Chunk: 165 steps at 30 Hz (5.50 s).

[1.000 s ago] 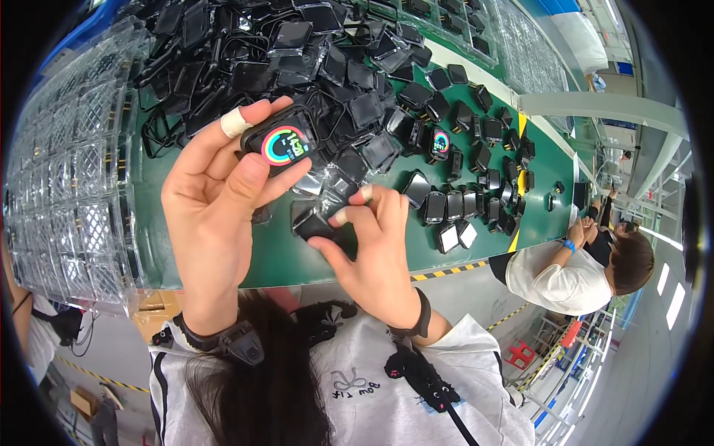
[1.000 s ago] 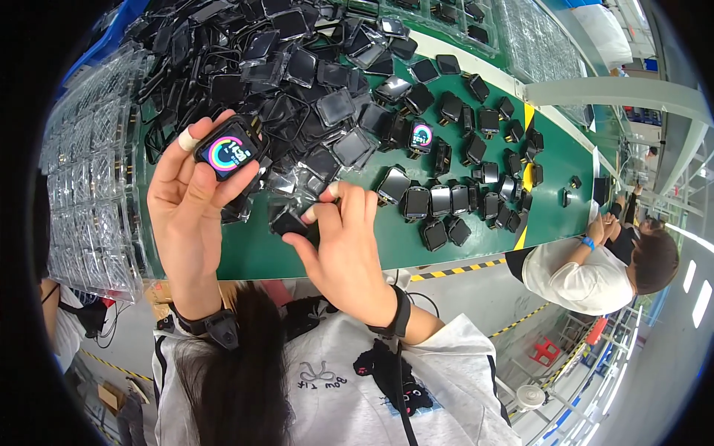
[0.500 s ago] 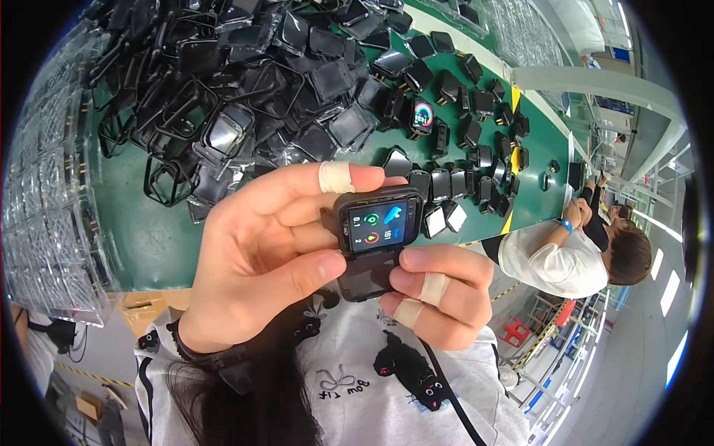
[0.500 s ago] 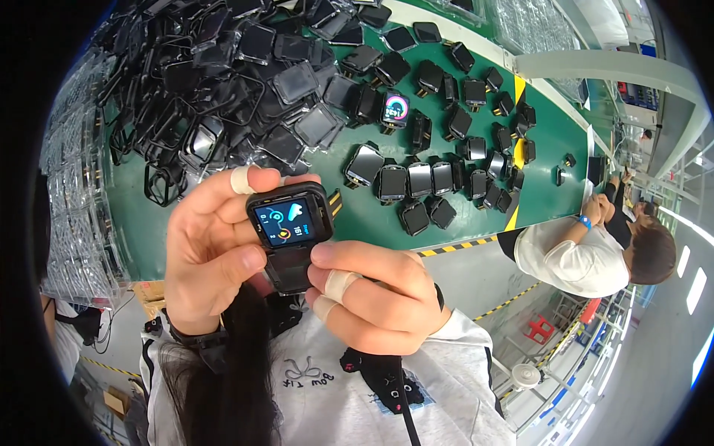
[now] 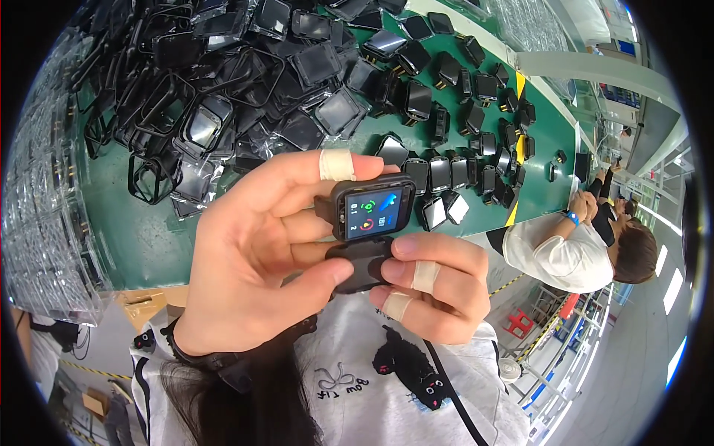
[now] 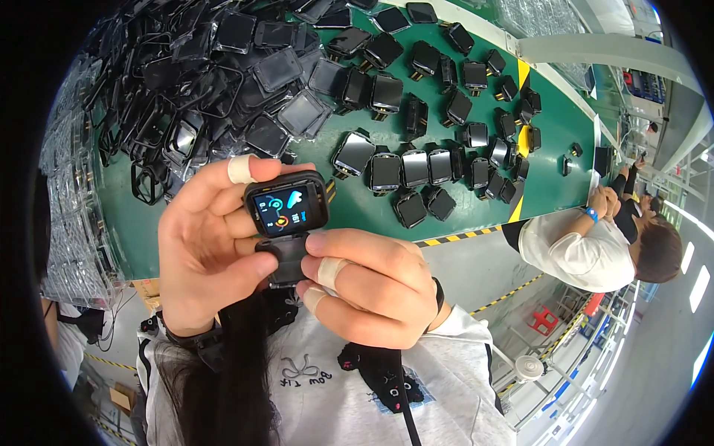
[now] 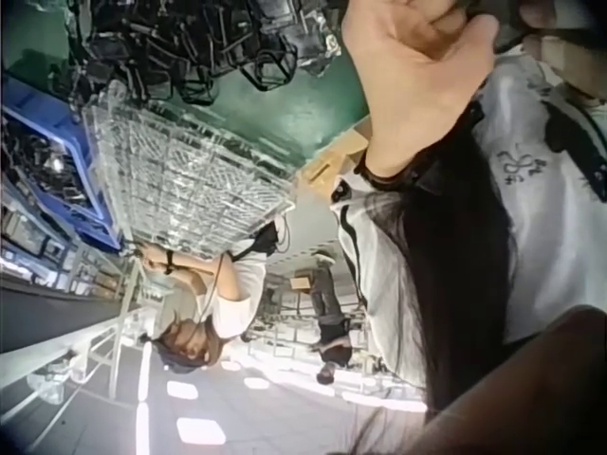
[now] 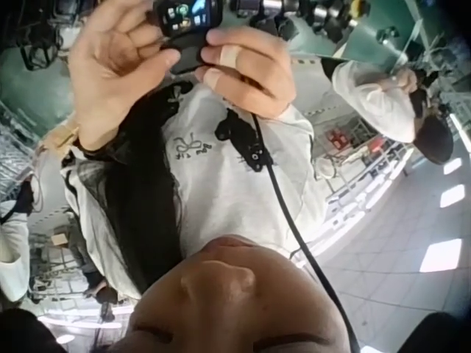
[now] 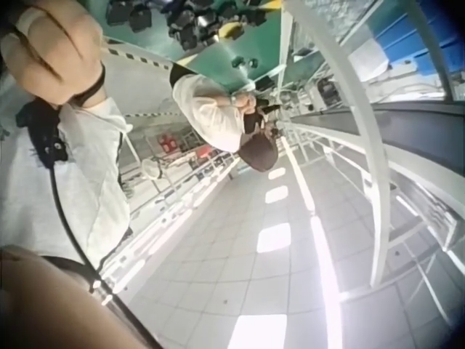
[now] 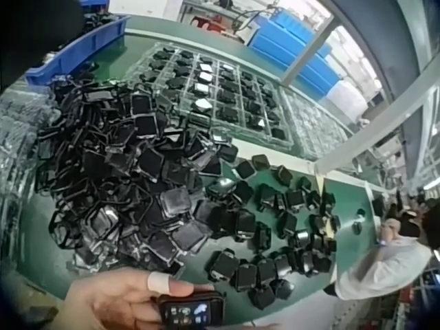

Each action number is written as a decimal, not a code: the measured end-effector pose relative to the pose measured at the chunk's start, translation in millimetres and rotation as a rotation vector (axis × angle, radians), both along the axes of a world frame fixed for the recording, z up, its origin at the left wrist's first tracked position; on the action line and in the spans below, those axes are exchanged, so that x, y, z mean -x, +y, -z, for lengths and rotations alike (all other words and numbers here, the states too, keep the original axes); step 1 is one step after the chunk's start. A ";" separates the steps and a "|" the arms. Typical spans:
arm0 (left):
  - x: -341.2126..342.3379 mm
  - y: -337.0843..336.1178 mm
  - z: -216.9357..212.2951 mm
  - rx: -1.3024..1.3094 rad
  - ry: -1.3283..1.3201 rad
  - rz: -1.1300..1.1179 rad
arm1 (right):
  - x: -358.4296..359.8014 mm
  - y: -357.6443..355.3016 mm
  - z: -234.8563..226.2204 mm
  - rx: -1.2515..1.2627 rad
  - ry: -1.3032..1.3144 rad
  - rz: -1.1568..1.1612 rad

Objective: The person picks up a smartwatch from a pile, fits a plastic frame onto it by hand, and places the assembled unit into a plastic tray.

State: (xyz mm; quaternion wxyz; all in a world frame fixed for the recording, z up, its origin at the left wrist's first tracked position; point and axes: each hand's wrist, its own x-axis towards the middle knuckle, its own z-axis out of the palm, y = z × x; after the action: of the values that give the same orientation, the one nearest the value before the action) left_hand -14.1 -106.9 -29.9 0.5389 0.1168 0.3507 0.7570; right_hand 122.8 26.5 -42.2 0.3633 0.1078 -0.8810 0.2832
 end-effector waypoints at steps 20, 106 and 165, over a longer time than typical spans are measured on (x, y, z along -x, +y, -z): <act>-19.9 19.3 27.4 0.033 -0.015 0.028 | -25.0 46.6 -83.1 0.563 -0.506 0.153; 38.7 -31.2 31.7 0.062 0.388 -0.250 | 85.2 21.7 6.6 -0.150 -0.473 0.365; -5.1 22.4 45.7 0.076 0.127 -0.258 | 4.1 20.9 -1.3 0.257 -0.115 0.028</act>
State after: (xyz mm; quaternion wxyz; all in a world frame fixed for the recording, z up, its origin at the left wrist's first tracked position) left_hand -8.9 -84.5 -75.6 0.4179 0.0977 0.4245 0.7973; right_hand 118.8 47.4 -40.9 0.3270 0.0318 -0.8582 0.3944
